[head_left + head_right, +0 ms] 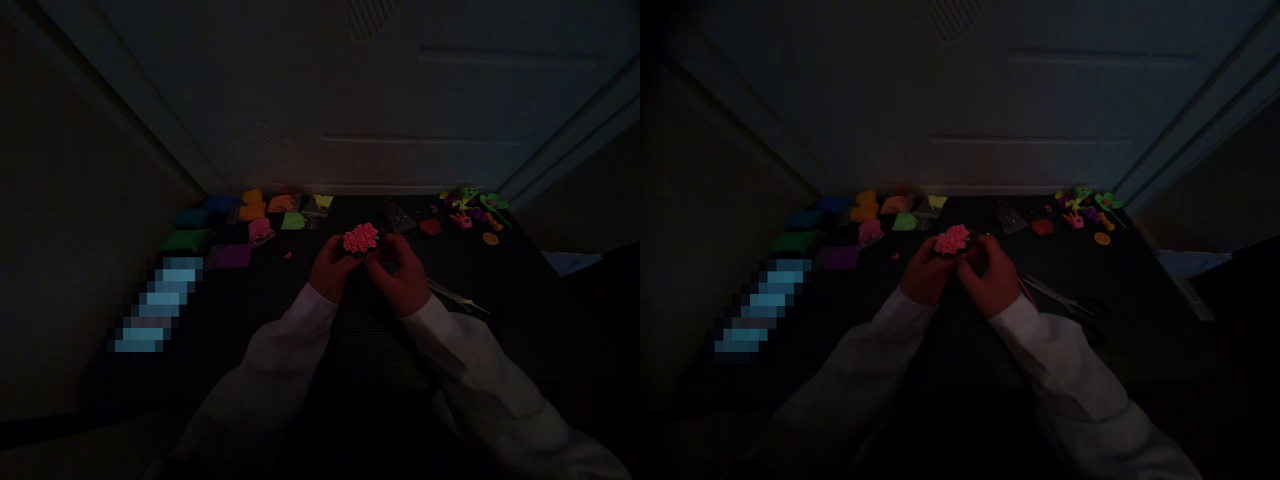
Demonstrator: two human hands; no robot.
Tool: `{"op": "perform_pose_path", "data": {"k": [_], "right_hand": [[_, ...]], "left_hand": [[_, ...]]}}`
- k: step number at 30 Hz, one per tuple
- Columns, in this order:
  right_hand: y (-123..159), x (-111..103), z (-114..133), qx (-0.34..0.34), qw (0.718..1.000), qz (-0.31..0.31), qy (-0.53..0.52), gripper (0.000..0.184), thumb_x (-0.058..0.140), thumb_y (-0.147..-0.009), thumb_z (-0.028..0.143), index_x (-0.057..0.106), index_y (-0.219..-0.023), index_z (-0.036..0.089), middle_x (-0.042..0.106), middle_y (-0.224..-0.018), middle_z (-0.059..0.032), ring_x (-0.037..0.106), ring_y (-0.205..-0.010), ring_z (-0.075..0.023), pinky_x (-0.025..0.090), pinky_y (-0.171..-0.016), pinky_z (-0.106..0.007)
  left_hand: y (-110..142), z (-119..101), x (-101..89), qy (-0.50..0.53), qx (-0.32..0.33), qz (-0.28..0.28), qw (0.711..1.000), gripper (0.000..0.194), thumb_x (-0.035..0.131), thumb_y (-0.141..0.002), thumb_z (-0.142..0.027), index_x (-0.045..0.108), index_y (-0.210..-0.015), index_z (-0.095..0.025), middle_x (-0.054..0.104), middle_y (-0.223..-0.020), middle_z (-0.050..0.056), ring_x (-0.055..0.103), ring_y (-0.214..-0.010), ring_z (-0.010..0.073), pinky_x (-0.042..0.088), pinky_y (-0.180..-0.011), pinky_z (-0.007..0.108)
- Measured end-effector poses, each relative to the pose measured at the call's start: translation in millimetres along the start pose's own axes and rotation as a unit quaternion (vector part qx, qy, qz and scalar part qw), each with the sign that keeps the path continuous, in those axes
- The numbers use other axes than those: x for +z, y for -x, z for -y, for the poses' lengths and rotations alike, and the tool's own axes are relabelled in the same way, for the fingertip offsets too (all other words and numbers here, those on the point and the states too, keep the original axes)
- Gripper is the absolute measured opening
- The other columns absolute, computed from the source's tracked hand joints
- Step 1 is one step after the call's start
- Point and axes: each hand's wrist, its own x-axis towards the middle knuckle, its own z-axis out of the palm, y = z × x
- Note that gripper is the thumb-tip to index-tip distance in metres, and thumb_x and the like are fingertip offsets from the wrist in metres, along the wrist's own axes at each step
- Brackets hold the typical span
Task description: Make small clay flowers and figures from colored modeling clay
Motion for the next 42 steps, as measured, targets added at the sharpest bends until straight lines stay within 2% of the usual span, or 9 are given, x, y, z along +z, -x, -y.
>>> {"op": "perform_pose_path", "data": {"k": [7, 14, 20, 26, 31, 42], "right_hand": [[0, 0, 0, 0.007, 1.000, 0.003, -0.001, 0.024, 0.053, -0.070, 0.024, 0.048, -0.093, 0.019, 0.055, -0.077, -0.0008, 0.053, -0.070, -0.0130, 0.043, -0.066, -0.028], [0, 1, -2, 0.007, 1.000, 0.000, 0.002, 0.023, 0.054, -0.070, 0.024, 0.047, -0.092, 0.020, 0.054, -0.078, -0.0005, 0.053, -0.069, -0.0125, 0.043, -0.067, -0.028], [-2, 0, -5, 0.048, 0.997, 0.009, -0.054, 0.022, 0.054, -0.071, 0.029, 0.048, -0.090, 0.020, 0.054, -0.076, 0.0004, 0.052, -0.070, -0.0123, 0.042, -0.067, -0.028], [-3, 1, -10, 0.091, 0.987, 0.022, -0.129, 0.024, 0.055, -0.070, 0.032, 0.048, -0.091, 0.022, 0.054, -0.077, 0.0010, 0.053, -0.073, -0.0130, 0.042, -0.070, -0.030], [-4, 2, -9, 0.102, 0.981, 0.020, -0.161, 0.024, 0.058, -0.068, 0.030, 0.047, -0.089, 0.022, 0.053, -0.075, 0.0019, 0.052, -0.071, -0.0120, 0.041, -0.070, -0.029], [-4, 1, -10, 0.103, 0.983, 0.016, -0.154, 0.024, 0.059, -0.068, 0.029, 0.048, -0.088, 0.022, 0.053, -0.073, 0.0026, 0.051, -0.068, -0.0114, 0.042, -0.067, -0.028]], "left_hand": [[0, -3, 2.1, 0.019, -0.010, -0.012, 1.000, 0.028, 0.063, -0.054, -0.011, 0.057, -0.079, -0.018, 0.061, -0.078, -0.001, 0.056, -0.081, 0.0144, 0.041, -0.072, 0.027], [0, 0, 0.2, 0.023, -0.007, -0.007, 1.000, 0.027, 0.063, -0.054, -0.010, 0.058, -0.079, -0.019, 0.061, -0.077, -0.002, 0.055, -0.077, 0.0130, 0.041, -0.071, 0.027], [1, -3, 1.9, 0.031, -0.020, 0.005, 0.999, 0.027, 0.061, -0.052, -0.010, 0.058, -0.078, -0.019, 0.060, -0.073, -0.003, 0.054, -0.071, 0.0118, 0.040, -0.066, 0.026], [-1, 0, -2.0, -0.001, -0.001, 0.013, 1.000, 0.029, 0.061, -0.055, -0.011, 0.058, -0.082, -0.019, 0.062, -0.083, 0.000, 0.056, -0.083, 0.0167, 0.039, -0.079, 0.033], [-1, 4, -7.0, -0.034, 0.015, 0.032, 0.999, 0.031, 0.063, -0.059, -0.013, 0.058, -0.089, -0.021, 0.063, -0.086, -0.001, 0.057, -0.086, 0.0169, 0.040, -0.081, 0.033], [0, 4, -8.0, -0.029, 0.017, 0.042, 0.999, 0.032, 0.065, -0.059, -0.015, 0.058, -0.090, -0.022, 0.063, -0.089, -0.001, 0.057, -0.087, 0.0167, 0.041, -0.083, 0.034]]}}
